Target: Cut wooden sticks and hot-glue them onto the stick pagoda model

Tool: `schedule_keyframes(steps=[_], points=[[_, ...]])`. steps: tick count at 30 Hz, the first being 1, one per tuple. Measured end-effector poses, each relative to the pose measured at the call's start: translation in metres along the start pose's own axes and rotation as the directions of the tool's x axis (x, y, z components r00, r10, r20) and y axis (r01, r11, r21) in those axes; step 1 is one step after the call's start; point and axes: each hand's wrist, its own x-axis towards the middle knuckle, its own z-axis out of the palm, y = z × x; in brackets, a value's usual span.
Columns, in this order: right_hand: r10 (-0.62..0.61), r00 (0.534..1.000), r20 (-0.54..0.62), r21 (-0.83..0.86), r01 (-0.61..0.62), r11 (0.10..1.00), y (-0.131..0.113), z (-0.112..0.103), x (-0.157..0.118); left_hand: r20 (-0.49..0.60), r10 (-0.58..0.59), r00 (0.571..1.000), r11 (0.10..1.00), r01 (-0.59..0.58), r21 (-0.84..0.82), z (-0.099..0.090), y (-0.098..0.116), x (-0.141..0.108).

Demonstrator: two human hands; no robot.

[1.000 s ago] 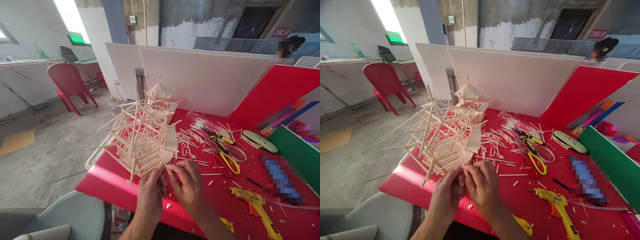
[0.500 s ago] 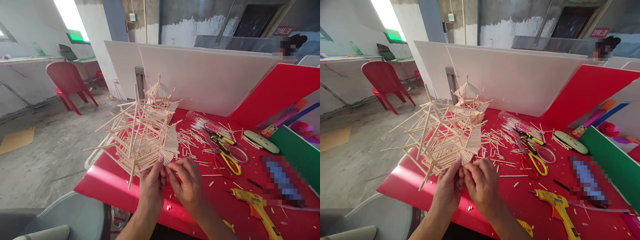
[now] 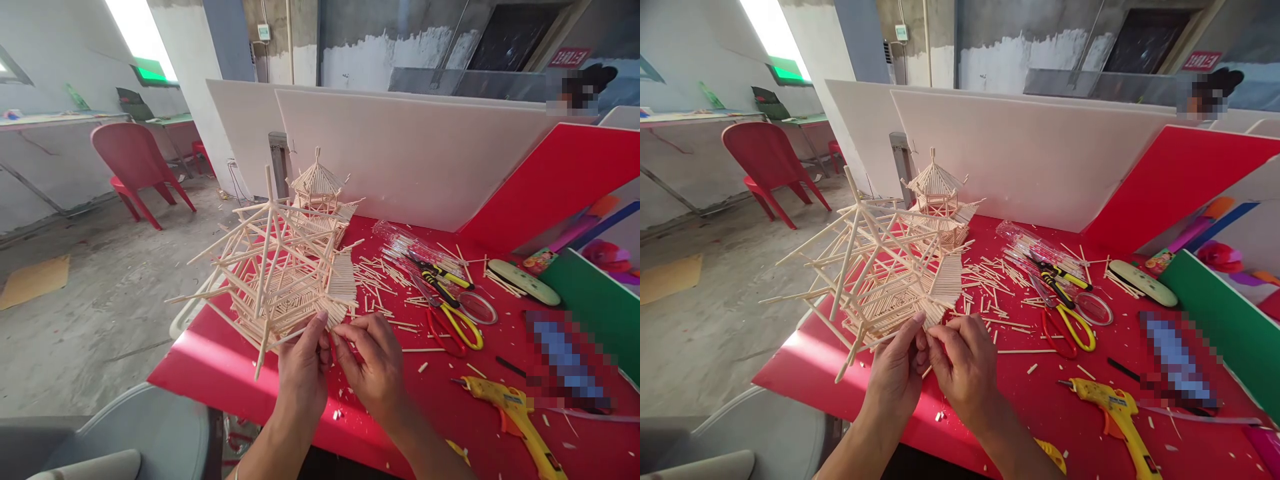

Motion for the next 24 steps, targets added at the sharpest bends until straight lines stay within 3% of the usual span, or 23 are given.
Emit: schedule_keyframes(steps=[9,24], points=[[0.025,0.998,-0.054,0.036,-0.024,0.999,-0.0014,-0.0006,0.0012,0.002,0.022,1.000,0.999,-0.022,0.023,0.0007,0.0001,-0.0011],[0.046,0.998,-0.031,0.047,-0.044,0.998,-0.0023,0.0060,-0.0068,0.038,0.077,0.996,0.995,-0.079,0.055,0.0004,-0.0007,-0.0008]])
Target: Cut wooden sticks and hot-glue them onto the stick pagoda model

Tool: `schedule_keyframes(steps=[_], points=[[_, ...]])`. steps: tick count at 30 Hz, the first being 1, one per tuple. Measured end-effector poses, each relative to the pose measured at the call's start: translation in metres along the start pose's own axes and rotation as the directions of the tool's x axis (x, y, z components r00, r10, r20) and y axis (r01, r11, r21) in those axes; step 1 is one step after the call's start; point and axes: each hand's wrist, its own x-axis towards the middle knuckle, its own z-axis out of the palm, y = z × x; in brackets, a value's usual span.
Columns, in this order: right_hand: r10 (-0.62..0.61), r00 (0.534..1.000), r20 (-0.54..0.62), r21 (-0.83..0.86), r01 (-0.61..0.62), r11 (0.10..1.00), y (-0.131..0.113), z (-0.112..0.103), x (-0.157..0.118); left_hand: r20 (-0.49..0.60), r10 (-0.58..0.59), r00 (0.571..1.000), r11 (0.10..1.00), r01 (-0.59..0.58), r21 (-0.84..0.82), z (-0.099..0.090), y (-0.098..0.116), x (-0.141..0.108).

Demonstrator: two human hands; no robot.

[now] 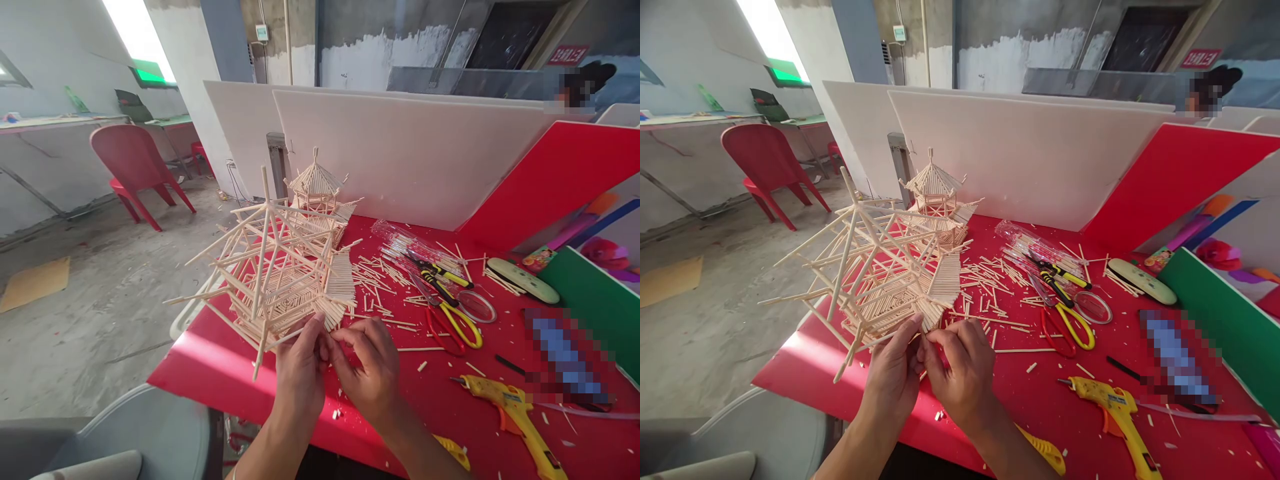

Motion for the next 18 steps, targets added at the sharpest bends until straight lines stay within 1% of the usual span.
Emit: schedule_keyframes(steps=[4,7,13,18], points=[[0.016,1.000,-0.020,-0.005,-0.017,1.000,-0.0006,0.0004,-0.0001,0.002,-0.001,1.000,1.000,0.001,0.003,0.0002,0.0006,-0.0001],[0.005,1.000,-0.026,-0.025,-0.005,1.000,0.0002,0.0007,-0.0003,0.002,-0.001,1.000,1.000,0.001,0.000,-0.0004,0.0003,0.0004],[-0.120,0.993,-0.020,-0.160,0.115,0.980,-0.0010,-0.0008,-0.0010,-0.033,-0.028,0.999,0.998,0.026,-0.065,0.0001,0.0030,-0.0010],[-0.147,0.988,-0.039,-0.246,0.133,0.960,-0.0061,-0.0011,-0.0014,-0.036,-0.027,0.999,0.994,0.023,-0.110,0.0003,0.0041,-0.0014]])
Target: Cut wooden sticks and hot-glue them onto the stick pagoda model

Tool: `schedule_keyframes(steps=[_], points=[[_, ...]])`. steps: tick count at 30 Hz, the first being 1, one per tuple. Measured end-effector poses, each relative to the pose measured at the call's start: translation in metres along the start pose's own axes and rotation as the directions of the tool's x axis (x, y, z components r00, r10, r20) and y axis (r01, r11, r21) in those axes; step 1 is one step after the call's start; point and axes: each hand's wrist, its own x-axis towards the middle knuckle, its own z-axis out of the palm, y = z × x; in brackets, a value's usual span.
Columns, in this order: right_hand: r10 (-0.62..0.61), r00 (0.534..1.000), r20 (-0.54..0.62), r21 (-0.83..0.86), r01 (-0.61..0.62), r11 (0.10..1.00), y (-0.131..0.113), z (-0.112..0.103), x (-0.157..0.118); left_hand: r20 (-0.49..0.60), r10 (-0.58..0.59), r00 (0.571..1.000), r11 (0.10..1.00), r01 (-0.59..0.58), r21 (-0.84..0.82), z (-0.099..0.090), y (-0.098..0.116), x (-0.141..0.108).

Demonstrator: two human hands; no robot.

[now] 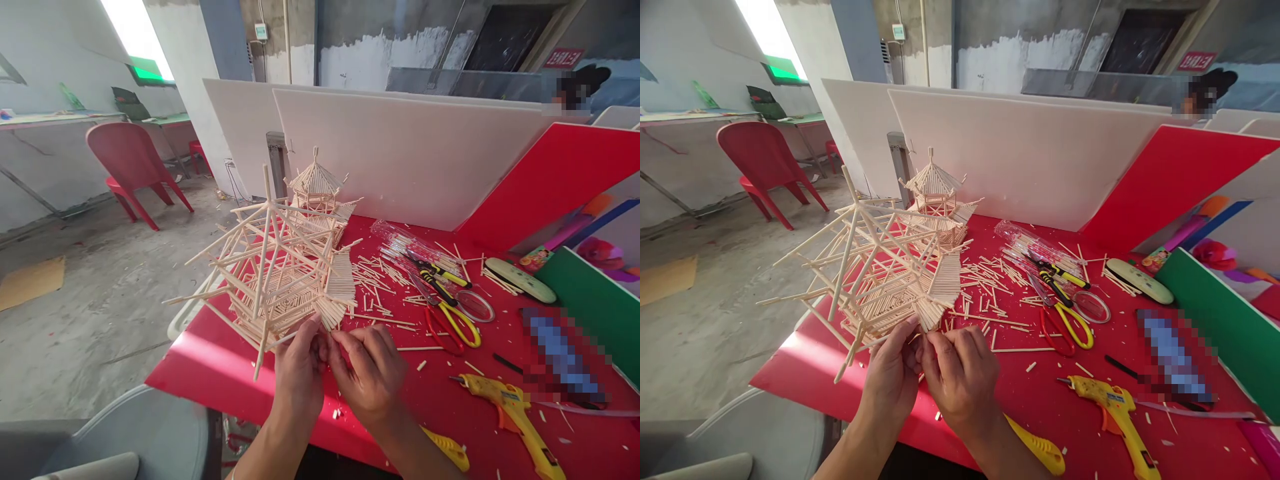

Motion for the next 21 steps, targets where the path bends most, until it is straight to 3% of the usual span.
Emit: schedule_keyframes(steps=[21], points=[[0.115,0.993,0.035,0.045,-0.116,0.992,-0.0002,0.0051,-0.0067,0.048,0.000,0.999,0.996,-0.004,0.089,-0.0049,-0.0035,0.0022]])
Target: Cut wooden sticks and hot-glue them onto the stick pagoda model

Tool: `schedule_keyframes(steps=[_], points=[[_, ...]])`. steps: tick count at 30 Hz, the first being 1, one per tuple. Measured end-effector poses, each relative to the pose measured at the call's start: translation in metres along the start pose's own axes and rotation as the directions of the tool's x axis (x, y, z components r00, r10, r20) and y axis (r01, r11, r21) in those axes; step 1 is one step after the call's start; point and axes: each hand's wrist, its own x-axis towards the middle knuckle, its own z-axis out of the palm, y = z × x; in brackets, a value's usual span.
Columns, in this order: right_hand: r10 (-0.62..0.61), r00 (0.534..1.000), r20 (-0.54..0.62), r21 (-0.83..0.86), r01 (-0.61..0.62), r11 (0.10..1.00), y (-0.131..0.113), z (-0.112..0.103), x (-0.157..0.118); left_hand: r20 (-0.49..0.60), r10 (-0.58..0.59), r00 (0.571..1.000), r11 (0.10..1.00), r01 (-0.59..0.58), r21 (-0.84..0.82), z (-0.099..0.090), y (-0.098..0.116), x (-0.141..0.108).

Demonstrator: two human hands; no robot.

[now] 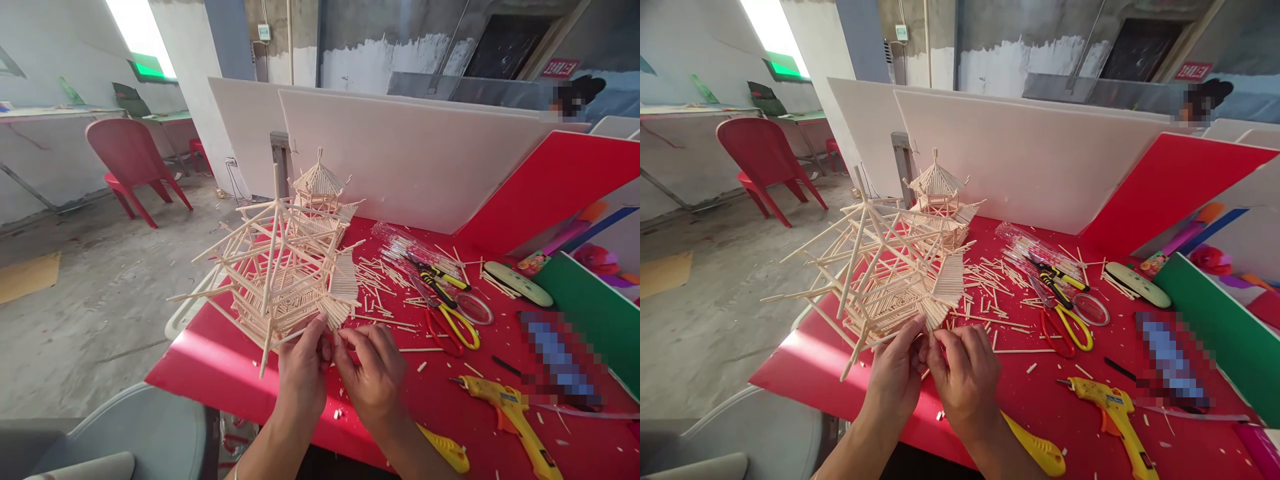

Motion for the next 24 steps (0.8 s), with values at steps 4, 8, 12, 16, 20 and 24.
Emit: schedule_keyframes(steps=[4,8,12,16,20,24], points=[[0.018,1.000,0.009,0.005,-0.018,1.000,0.0012,0.0003,-0.0010,0.000,0.013,1.000,1.000,-0.013,0.005,0.0014,0.0009,0.0002],[0.023,1.000,0.008,0.018,-0.023,1.000,0.0015,0.0000,0.0000,-0.008,0.018,1.000,1.000,-0.018,-0.008,0.0029,0.0011,0.0012],[0.036,0.999,-0.005,0.032,-0.035,0.999,0.0003,-0.0002,0.0017,0.001,0.028,1.000,1.000,-0.028,0.001,0.0039,0.0015,0.0014],[0.043,0.999,-0.014,0.035,-0.043,0.998,-0.0020,0.0002,0.0017,-0.012,0.036,0.999,0.999,-0.036,-0.002,0.0040,0.0018,0.0009],[0.059,0.998,-0.020,0.059,-0.058,0.997,-0.0029,0.0014,0.0004,-0.015,0.045,0.999,0.999,-0.045,0.007,0.0029,0.0004,0.0007],[0.049,0.999,-0.001,0.064,-0.049,0.997,-0.0007,0.0011,-0.0003,-0.014,0.061,0.998,0.998,-0.061,-0.001,0.0019,-0.0009,0.0003]])
